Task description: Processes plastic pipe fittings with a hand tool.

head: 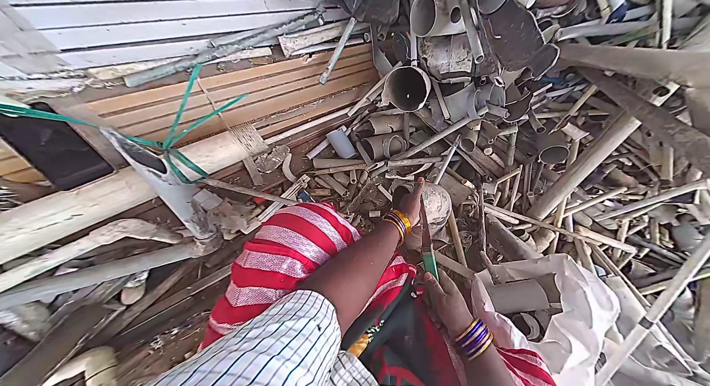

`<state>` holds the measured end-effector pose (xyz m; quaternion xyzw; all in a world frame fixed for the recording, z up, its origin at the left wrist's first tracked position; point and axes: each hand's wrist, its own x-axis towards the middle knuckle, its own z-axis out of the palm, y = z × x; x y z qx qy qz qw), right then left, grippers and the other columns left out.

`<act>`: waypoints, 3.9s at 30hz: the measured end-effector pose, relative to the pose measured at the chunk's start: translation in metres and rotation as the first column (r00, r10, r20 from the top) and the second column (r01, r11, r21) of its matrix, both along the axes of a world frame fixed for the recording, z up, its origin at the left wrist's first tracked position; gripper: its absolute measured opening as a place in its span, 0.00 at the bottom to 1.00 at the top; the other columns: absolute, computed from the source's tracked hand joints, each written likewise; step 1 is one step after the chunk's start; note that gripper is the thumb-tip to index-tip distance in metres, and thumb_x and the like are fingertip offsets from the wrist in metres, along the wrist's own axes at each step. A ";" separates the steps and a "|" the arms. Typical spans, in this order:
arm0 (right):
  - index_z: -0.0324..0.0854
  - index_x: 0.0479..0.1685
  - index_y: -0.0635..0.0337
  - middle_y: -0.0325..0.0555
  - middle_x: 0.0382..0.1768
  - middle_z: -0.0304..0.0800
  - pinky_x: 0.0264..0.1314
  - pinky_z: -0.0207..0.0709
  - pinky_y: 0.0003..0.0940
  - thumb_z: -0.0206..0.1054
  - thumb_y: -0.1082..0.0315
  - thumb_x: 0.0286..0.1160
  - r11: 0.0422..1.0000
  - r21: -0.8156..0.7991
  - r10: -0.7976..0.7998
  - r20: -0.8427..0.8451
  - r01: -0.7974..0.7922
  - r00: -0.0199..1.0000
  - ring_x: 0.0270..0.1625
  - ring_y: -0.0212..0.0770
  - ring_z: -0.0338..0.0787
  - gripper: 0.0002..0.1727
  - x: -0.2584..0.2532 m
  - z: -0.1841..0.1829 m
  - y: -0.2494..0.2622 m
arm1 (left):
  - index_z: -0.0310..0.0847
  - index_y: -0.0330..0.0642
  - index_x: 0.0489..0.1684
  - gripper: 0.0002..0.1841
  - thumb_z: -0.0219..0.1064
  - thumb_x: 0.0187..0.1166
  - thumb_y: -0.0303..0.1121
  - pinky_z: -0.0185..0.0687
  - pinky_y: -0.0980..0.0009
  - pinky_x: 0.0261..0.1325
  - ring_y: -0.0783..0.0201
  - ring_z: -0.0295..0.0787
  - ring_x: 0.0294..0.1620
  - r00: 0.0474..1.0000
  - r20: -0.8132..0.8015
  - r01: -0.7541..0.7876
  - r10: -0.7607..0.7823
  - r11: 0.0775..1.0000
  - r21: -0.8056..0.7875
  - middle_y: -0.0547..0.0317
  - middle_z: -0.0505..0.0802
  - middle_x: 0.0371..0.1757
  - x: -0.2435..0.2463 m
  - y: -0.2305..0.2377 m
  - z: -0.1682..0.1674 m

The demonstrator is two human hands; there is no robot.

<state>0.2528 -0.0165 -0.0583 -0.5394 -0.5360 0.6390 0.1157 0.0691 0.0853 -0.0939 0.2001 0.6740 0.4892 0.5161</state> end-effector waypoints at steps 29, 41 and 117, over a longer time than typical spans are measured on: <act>0.74 0.52 0.65 0.36 0.17 0.70 0.16 0.66 0.24 0.47 0.61 0.95 0.988 0.148 -0.055 0.078 0.043 0.995 0.12 0.28 0.67 0.16 -0.007 0.012 0.008 | 0.73 0.19 0.70 0.42 0.41 0.92 0.60 0.61 0.44 0.83 0.37 0.70 0.81 0.998 0.007 0.063 -0.063 0.998 0.007 0.23 0.78 0.74 -0.004 -0.002 0.006; 0.68 0.56 0.62 0.34 0.13 0.69 0.08 0.64 0.21 0.43 0.61 0.97 0.824 0.223 -0.494 -0.168 0.521 0.853 0.07 0.26 0.67 0.14 -0.004 0.011 0.017 | 0.78 0.19 0.64 0.43 0.40 0.91 0.62 0.64 0.42 0.81 0.37 0.73 0.79 0.989 -0.047 0.142 -0.141 0.990 0.001 0.23 0.81 0.70 -0.001 -0.002 0.003; 0.72 0.72 0.74 0.72 0.57 0.84 0.63 0.77 0.59 0.49 0.53 0.95 0.972 0.222 0.017 0.280 -0.082 0.960 0.56 0.63 0.87 0.29 0.003 0.030 -0.047 | 0.58 0.20 0.85 0.40 0.32 0.95 0.54 0.47 0.39 0.89 0.33 0.55 0.91 0.903 -0.334 0.338 -0.272 0.928 0.156 0.21 0.65 0.86 0.014 -0.058 -0.015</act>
